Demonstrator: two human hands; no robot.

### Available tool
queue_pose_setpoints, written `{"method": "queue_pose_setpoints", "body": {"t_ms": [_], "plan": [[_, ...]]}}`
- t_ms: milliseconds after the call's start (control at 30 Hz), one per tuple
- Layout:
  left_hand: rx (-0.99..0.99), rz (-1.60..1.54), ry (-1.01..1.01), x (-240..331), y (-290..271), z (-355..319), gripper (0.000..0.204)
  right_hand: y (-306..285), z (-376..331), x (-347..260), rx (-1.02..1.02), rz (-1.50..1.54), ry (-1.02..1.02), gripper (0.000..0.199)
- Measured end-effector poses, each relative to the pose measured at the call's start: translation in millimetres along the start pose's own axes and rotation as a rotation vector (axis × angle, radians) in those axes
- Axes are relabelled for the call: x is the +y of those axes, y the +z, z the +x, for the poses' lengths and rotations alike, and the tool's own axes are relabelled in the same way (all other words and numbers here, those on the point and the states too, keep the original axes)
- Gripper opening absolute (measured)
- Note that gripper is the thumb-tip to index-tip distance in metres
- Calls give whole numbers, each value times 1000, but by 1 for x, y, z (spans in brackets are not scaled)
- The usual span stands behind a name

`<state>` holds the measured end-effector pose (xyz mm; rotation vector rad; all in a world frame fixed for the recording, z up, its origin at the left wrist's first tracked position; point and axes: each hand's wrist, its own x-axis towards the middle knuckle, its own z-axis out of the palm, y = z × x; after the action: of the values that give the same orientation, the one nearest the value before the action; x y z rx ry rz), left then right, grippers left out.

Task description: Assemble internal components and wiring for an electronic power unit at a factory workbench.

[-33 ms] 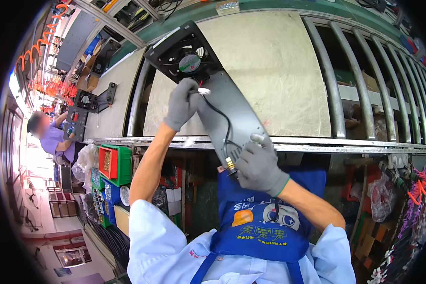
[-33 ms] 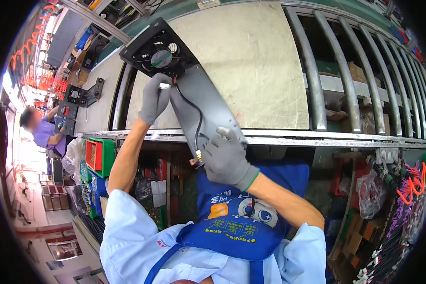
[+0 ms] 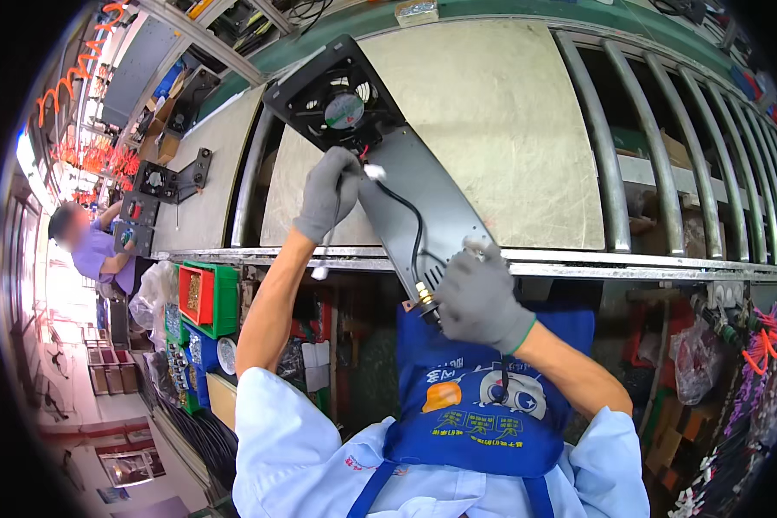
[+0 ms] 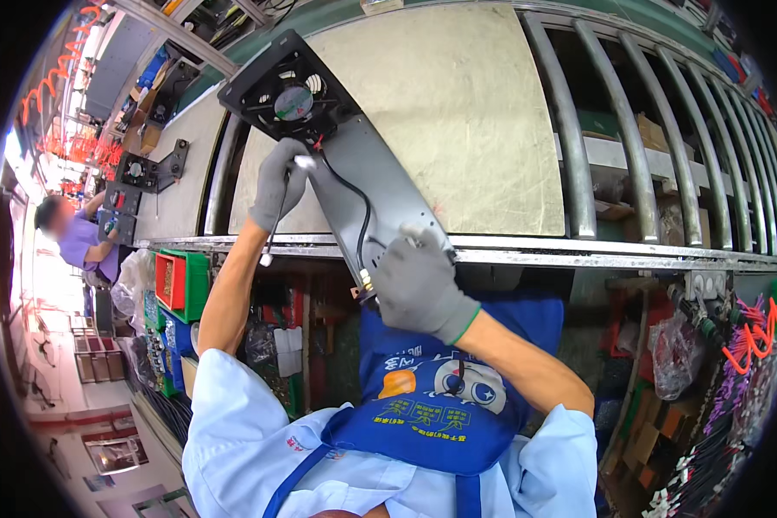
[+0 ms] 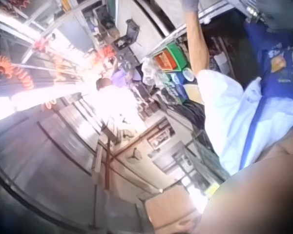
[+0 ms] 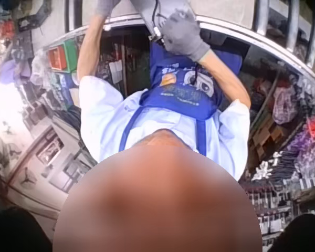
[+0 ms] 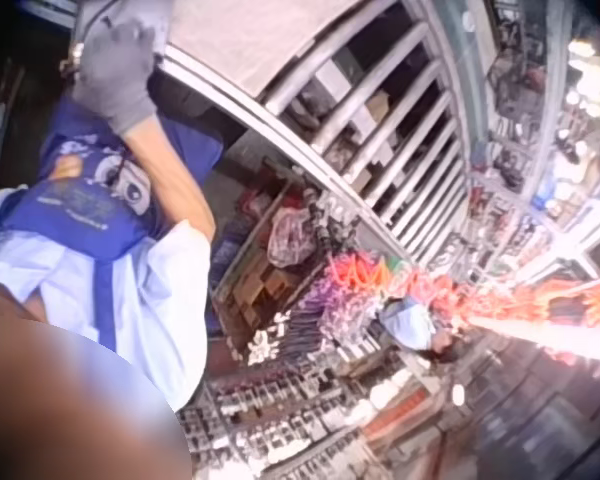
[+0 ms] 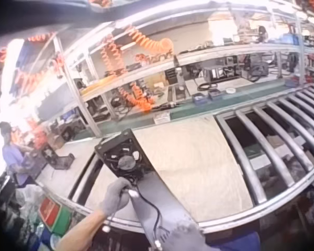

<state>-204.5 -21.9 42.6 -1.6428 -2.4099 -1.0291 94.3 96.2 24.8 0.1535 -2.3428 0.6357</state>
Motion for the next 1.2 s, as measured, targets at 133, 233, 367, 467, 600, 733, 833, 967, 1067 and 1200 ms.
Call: {"method": "queue_pose_setpoints", "body": {"t_ms": [133,233,367,467,600,733,833,967,1067,1200], "plan": [[-59,211,203,-7,-4,-32,32,-40,24,24,3,-13,-18,8],[-89,360,285,-6,8,-39,30,-54,31,44,98,50,-45,11],[-34,481,448,-10,23,-27,24,-78,27,59,-40,10,70,11],[-63,467,455,-4,33,-29,24,-90,16,70,-159,-25,191,13],[-70,497,491,23,39,-43,24,-93,12,67,-278,-19,393,21],[-94,507,460,72,39,-59,23,-91,4,69,-228,-401,273,43],[-117,491,399,105,30,-70,25,-114,12,79,-432,-388,322,36],[-83,386,290,140,9,-64,30,-131,46,100,-528,-356,246,34],[-2,285,216,146,-4,-35,31,-135,70,124,-509,-303,223,35],[-19,228,183,127,-20,3,25,-130,107,147,-477,-329,343,34]]}}
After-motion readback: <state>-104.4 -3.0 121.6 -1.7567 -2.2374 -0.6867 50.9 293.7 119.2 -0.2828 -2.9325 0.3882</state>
